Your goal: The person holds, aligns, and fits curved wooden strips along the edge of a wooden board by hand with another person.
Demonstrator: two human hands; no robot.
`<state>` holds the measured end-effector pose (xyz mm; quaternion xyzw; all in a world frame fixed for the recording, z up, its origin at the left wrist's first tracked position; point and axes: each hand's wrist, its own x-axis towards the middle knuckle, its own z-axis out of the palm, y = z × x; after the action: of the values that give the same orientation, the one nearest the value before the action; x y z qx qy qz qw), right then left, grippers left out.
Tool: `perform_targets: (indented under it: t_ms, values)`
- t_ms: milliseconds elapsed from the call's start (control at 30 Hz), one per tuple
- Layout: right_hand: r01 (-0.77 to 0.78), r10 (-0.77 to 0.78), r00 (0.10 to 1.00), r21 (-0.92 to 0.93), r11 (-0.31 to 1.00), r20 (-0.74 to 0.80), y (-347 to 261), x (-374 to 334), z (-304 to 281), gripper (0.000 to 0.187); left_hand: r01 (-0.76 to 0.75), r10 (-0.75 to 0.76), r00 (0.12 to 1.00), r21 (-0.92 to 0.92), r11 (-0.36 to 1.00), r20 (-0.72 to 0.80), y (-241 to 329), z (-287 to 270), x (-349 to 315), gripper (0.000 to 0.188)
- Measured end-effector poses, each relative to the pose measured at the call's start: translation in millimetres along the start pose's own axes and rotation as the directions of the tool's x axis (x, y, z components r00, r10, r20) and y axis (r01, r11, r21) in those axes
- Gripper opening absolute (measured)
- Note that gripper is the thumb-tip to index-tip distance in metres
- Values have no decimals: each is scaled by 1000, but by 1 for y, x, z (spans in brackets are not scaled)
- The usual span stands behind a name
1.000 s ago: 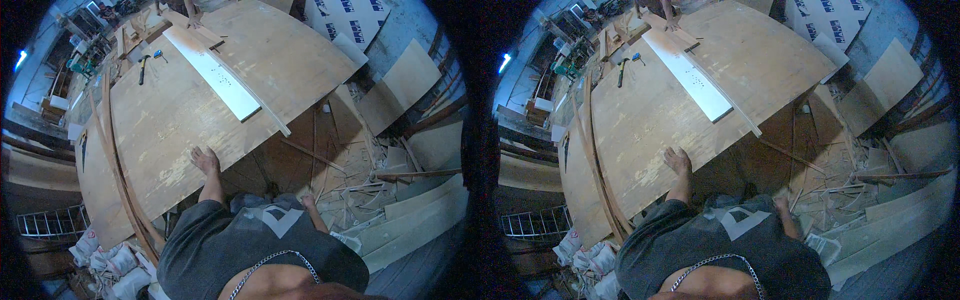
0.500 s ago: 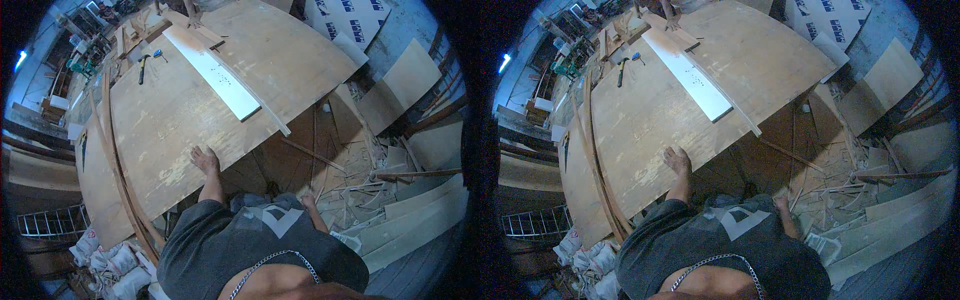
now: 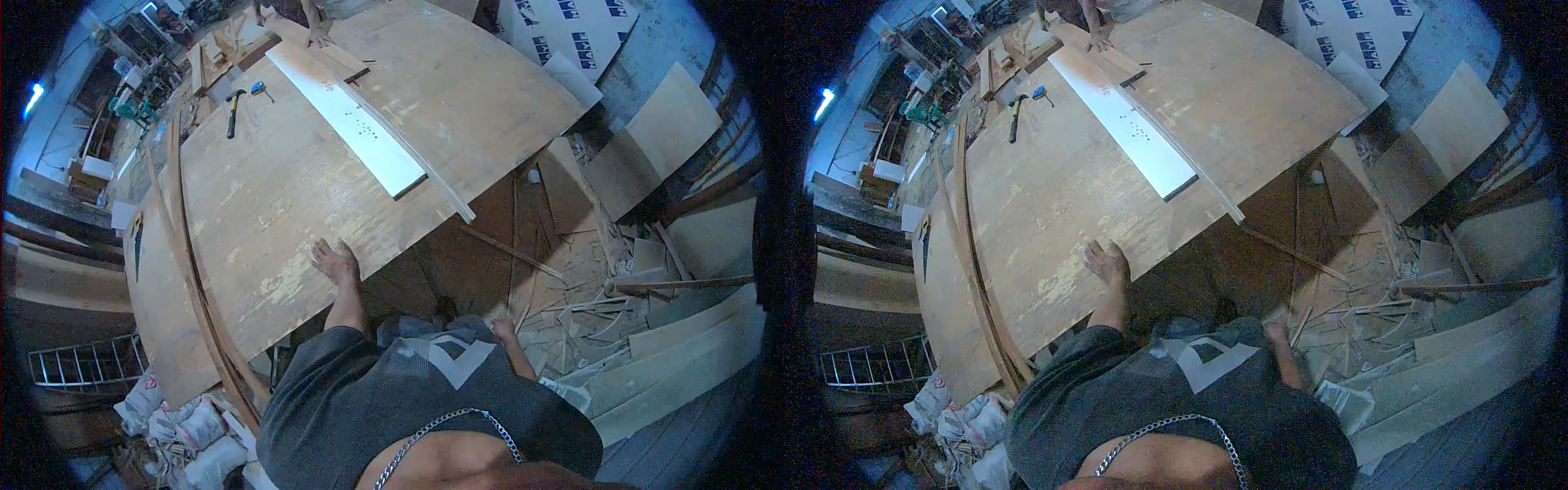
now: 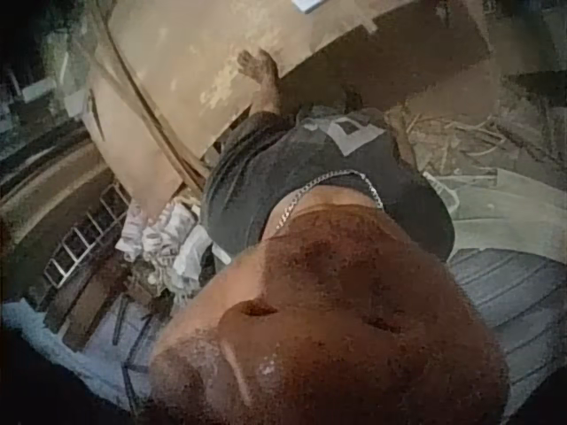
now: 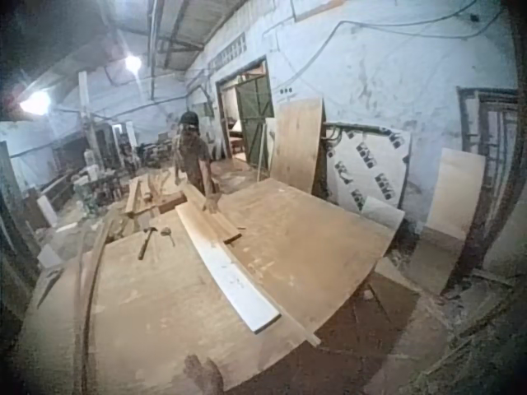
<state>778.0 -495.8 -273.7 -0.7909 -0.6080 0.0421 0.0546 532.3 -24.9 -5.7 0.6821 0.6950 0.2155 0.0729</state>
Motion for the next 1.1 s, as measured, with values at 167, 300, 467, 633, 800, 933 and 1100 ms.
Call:
perform_targets:
  t_ms: [167,300,467,633,800,933,1100]
  values:
    - [-815,613,517,561,141,597,-67,62,-94,11,58,-56,997,30,998,-59,-25,-9,0,52]
    - [-801,650,513,585,128,560,-67,60,-92,11,52,-51,997,28,998,-50,-26,0,1,52]
    - [-707,589,664,643,294,461,-54,47,-67,11,11,-9,999,46,999,-51,-22,8,2,52]
    - [-763,603,614,580,286,510,-60,56,-72,14,43,-39,998,65,997,-51,-29,1,2,52]
    - [-806,624,573,504,310,532,-41,35,-8,16,16,-13,999,71,997,-41,-14,-1,1,52]
    - [-33,4,987,184,982,158,-8,17,26,18,21,-18,998,56,998,-57,-20,-1,1,52]
    - [-835,566,526,513,201,635,-41,41,-25,18,5,1,996,64,998,-94,-29,-1,2,51]
